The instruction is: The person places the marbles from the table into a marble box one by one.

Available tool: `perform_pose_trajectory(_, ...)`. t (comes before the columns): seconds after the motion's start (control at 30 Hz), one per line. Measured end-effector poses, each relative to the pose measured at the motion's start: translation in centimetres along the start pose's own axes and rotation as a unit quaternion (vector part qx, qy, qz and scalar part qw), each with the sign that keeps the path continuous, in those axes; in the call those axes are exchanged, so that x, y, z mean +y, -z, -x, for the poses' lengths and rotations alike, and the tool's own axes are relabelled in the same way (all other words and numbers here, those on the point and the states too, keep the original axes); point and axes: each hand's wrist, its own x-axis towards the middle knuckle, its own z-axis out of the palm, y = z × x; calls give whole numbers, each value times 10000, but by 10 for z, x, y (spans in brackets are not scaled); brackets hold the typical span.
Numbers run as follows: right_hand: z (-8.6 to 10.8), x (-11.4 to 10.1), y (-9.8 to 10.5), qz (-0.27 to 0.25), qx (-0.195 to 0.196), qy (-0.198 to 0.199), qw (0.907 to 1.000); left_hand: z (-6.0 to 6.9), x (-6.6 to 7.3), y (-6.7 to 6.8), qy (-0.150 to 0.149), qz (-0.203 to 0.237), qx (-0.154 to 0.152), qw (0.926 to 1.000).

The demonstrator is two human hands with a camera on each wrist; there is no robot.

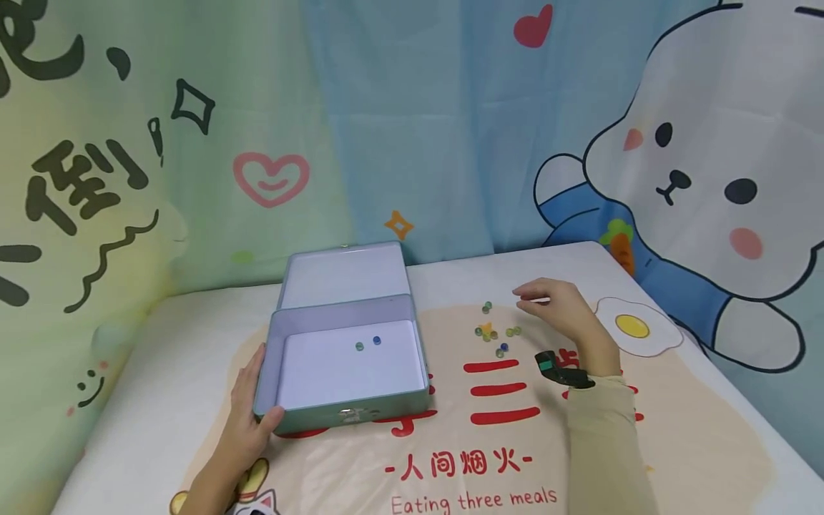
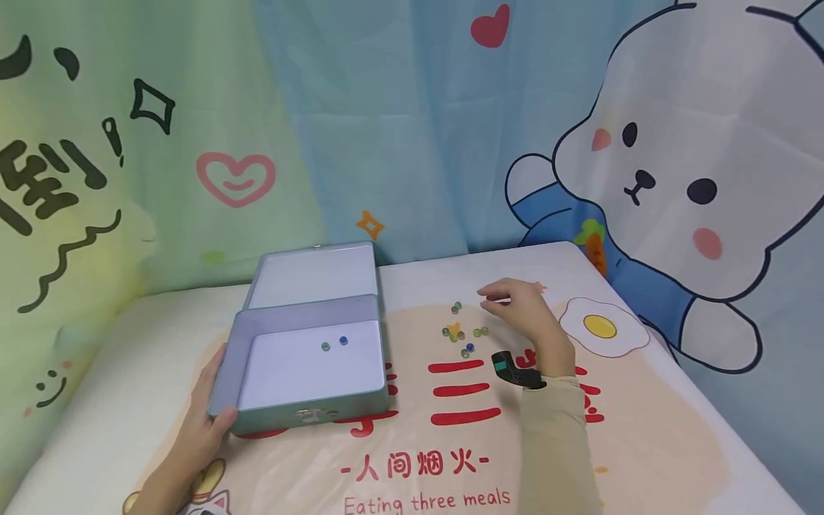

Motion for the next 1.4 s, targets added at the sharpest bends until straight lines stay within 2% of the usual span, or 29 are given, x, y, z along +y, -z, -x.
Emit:
perform_pose_trajectory(0.17,3,18,-4,-29,-516,-318,9982,0,-1,3,43,-4,18,10000)
perform_pose_trajectory(0.47,0,32,-22,-196,-1032,-883,9905,2,-2,3,-38,55,132,9999)
perform_pose_trajectory(0.63,1,35,-26,-142,-1058,-940,9898,2,1,-1,-180,136,292,9993)
perform_pose_trajectory(0.73,2,35,-27,-153,-1058,-987,9894,1,2,-1,-191,107,268,9994)
perform_pose_trajectory(0.97,3,32,-27,-109,-1077,-1026,9888,-1,2,-2,-13,105,114,9999)
perform_pose_trajectory(1.4,3,31,-31,-66,-1041,-998,9895,-1,2,-1,-130,22,178,9998)
